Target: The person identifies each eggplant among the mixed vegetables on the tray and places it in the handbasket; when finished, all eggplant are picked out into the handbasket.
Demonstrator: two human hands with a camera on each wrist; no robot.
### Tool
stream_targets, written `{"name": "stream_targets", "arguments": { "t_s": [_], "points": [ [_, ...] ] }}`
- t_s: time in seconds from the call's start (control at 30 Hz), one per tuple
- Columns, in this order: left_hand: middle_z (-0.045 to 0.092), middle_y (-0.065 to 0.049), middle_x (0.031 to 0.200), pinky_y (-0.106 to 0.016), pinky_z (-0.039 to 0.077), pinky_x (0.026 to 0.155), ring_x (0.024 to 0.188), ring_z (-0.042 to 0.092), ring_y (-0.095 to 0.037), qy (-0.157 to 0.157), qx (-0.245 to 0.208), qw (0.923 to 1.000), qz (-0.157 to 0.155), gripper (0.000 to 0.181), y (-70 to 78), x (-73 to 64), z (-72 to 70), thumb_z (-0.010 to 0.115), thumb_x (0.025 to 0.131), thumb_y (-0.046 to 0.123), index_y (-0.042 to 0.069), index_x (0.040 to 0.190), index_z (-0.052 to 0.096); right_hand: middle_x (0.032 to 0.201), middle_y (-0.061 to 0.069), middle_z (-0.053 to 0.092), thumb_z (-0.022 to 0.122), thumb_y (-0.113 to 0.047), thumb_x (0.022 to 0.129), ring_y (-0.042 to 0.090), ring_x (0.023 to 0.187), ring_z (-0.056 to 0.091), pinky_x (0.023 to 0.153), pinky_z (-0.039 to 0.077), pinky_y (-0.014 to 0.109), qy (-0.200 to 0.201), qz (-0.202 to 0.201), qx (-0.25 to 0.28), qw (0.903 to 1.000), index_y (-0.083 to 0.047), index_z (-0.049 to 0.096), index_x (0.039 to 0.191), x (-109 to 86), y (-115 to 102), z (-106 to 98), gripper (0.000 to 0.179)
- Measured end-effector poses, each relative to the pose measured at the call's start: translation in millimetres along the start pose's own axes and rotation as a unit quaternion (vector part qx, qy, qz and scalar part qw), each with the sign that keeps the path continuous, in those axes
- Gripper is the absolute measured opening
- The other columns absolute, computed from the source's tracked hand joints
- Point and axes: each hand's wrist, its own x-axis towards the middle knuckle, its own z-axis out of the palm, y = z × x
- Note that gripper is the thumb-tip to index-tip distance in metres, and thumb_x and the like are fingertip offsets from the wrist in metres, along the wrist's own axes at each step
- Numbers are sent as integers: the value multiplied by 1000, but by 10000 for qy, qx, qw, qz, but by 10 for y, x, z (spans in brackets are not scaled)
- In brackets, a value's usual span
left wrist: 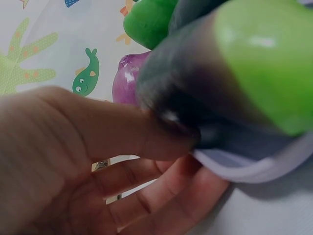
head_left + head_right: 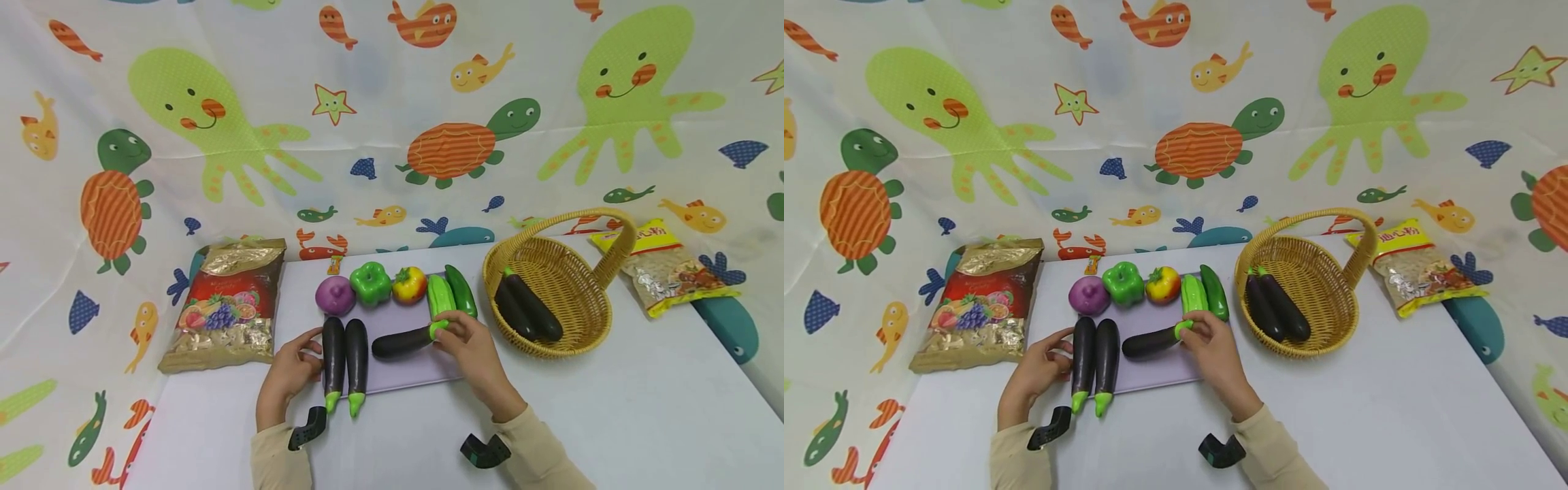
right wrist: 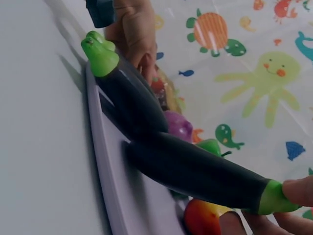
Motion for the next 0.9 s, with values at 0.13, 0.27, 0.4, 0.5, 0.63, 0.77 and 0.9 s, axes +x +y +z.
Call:
{"name": "stream_targets", "arguments": {
  "t_s": [0.13,0.27,0.4,0.5,0.63,0.77,0.9],
  "points": [
    [59,-17,109,-31,56,63,73,63,-19,-4,-2,10000,-15,68,-1,5,-2,53,79,-17,1,145,53,96,14,68,59,10,95,16,91,67,89,58,41,56,43,194,9998,8,53,123,11,-28,-33,29],
    [59,-17,109,-31,56,63,73,63,-19,-3,-3,10000,-10,68,-1,8,-1,53,79,-17,1,145,53,95,13,68,58,10,95,18,92,68,87,59,43,92,4,301,9995,7,52,121,9,-52,-60,26],
    [59,-17,109,-31,56,63,73,63,-19,-3,-1,10000,-1,69,-1,7,1,53,79,-17,1,145,53,98,16,68,58,9,96,18,91,68,87,59,44,95,-2,392,9992,7,52,120,10,-71,-86,25],
    [59,-17,109,-31,56,62,72,63,-19,-15,4,10000,22,68,3,5,3,54,79,-16,1,145,53,101,18,68,57,8,97,16,91,68,87,59,43,119,6,456,9989,6,51,124,15,-88,-111,27],
    [59,-17,109,-31,55,61,71,63,-19,-15,18,10000,33,69,7,3,3,53,78,-16,0,145,53,101,16,69,56,7,98,14,91,68,86,59,40,153,-68,558,9983,7,48,128,26,-108,-150,32],
    [60,-17,109,-30,54,61,70,63,-19,1,25,10000,25,69,7,1,2,53,78,-17,1,145,53,99,15,71,56,8,97,15,90,69,84,60,40,123,-185,659,9976,9,47,130,36,-111,-189,34],
    [59,-17,109,-30,54,61,70,63,-19,3,32,10000,25,69,8,0,3,53,78,-16,1,145,53,100,11,71,57,7,97,15,91,69,82,60,40,49,-248,751,9969,10,48,130,39,-107,-217,34]
  ]
}}
